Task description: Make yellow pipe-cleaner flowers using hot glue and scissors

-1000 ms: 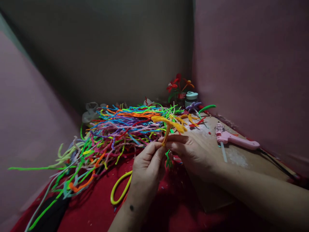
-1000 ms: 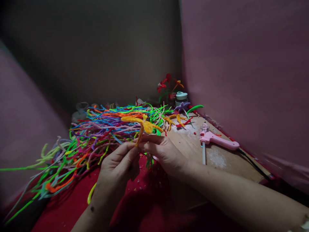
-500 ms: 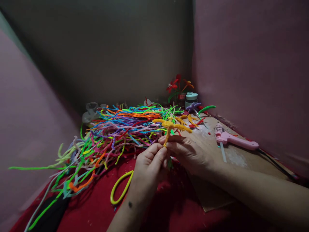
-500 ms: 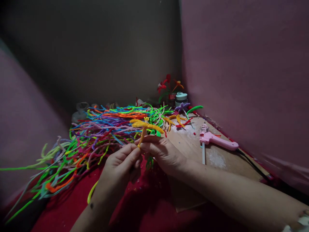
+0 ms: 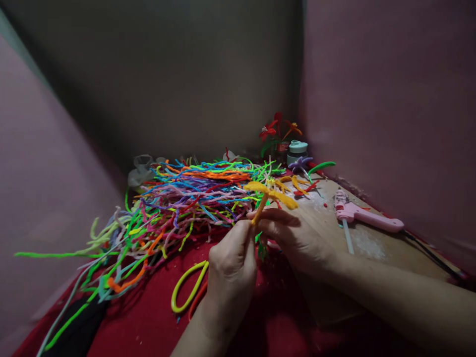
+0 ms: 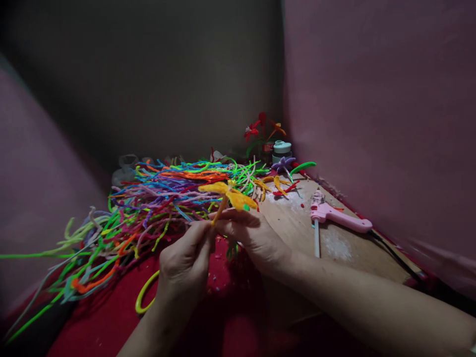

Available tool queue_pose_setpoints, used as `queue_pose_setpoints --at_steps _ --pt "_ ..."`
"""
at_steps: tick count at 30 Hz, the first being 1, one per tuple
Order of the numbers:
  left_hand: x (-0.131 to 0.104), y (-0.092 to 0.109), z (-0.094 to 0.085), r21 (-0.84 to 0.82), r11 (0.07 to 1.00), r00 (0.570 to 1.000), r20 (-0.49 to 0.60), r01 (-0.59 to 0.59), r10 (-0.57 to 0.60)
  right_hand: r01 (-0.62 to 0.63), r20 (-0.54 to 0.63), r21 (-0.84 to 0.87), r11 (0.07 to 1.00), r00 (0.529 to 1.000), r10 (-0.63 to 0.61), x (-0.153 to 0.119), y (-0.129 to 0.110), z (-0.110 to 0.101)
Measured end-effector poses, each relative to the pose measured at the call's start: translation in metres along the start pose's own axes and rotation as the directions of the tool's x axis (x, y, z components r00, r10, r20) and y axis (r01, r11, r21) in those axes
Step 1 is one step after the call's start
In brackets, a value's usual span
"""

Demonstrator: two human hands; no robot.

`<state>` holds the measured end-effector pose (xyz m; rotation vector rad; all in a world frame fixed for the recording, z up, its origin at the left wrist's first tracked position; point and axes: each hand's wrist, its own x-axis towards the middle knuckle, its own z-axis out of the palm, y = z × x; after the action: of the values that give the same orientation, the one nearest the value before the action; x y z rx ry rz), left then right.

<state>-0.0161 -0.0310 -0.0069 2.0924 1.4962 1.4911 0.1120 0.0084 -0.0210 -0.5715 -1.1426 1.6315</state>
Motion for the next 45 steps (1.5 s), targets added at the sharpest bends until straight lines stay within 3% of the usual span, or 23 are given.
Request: queue_pose_setpoints --at_steps 3,6,10,12,15,18,20,22,24,26,27,29,31,35,38,41,45 --pt "0.002 0.006 -0.001 -0.163 0.970 0.983 0.006 0.182 -0.184 -0.012 0.033 0.005 1.000 0.999 0.012 -0.001 -0.006 0.003" --pt "0.003 0.007 -0.003 -0.291 0.900 0.946 0.093 0.324 -0.310 0.005 0.080 -0.031 1.000 0.997 -0.002 -0.001 -0.017 0.008" --pt "0.007 0.008 -0.007 -0.457 0.705 0.840 0.314 0.542 -0.443 -0.102 0.049 -0.089 0.991 0.993 0.107 -0.002 -0.032 0.012" --pt "0.009 0.009 -0.008 -0.548 0.548 0.775 0.429 0.632 -0.465 -0.178 0.013 -0.080 0.981 0.984 0.179 -0.001 -0.031 0.011" --pt "0.012 0.009 -0.012 -0.624 0.335 0.704 0.567 0.706 -0.427 -0.147 0.057 0.030 0.989 0.988 0.146 0.001 -0.022 0.006" --pt "0.013 0.010 -0.016 -0.617 0.267 0.669 0.637 0.740 -0.384 -0.075 0.168 0.063 0.995 0.984 0.063 0.003 -0.012 0.001" --pt "0.013 0.010 -0.017 -0.587 0.303 0.659 0.642 0.751 -0.392 -0.041 0.196 0.063 0.997 0.980 0.028 0.004 -0.007 -0.001" --pt "0.012 0.009 -0.016 -0.537 0.442 0.694 0.584 0.719 -0.420 -0.025 0.196 0.080 0.996 0.980 0.009 0.005 -0.003 -0.003" --pt "0.010 0.008 -0.012 -0.435 0.677 0.797 0.435 0.594 -0.420 -0.012 0.171 0.101 0.995 0.985 -0.005 0.007 -0.001 -0.003" --pt "0.006 0.005 -0.006 -0.259 0.894 0.920 0.248 0.366 -0.305 -0.013 0.128 0.100 0.995 0.992 0.000 0.007 0.001 -0.003" --pt "0.004 0.003 -0.002 -0.156 0.958 0.962 0.164 0.243 -0.217 -0.020 0.106 0.094 0.995 0.994 0.010 0.007 0.001 -0.004" --pt "0.000 -0.001 0.003 0.039 0.998 0.998 0.044 0.051 -0.053 -0.054 0.071 0.086 0.995 0.996 0.048 0.007 0.002 -0.004" --pt "-0.003 -0.006 0.006 0.182 0.982 0.999 -0.023 -0.044 0.049 -0.083 0.044 0.094 0.992 0.996 0.079 0.006 0.003 -0.005" --pt "-0.004 -0.014 0.005 0.264 0.951 0.987 0.044 -0.161 0.155 -0.078 0.032 0.091 0.993 0.997 0.076 0.005 0.003 -0.003" --pt "-0.001 -0.012 0.002 0.158 0.980 0.992 0.045 -0.122 0.116 0.011 0.024 0.003 1.000 1.000 -0.011 0.004 -0.002 0.001" --pt "0.003 -0.004 -0.001 -0.053 0.995 0.996 0.027 0.089 -0.088 -0.011 0.058 -0.024 1.000 0.998 0.013 0.001 -0.009 0.004" --pt "0.007 0.004 -0.005 -0.345 0.855 0.922 0.146 0.387 -0.359 -0.056 0.093 -0.007 0.998 0.994 0.057 0.000 -0.008 0.003"
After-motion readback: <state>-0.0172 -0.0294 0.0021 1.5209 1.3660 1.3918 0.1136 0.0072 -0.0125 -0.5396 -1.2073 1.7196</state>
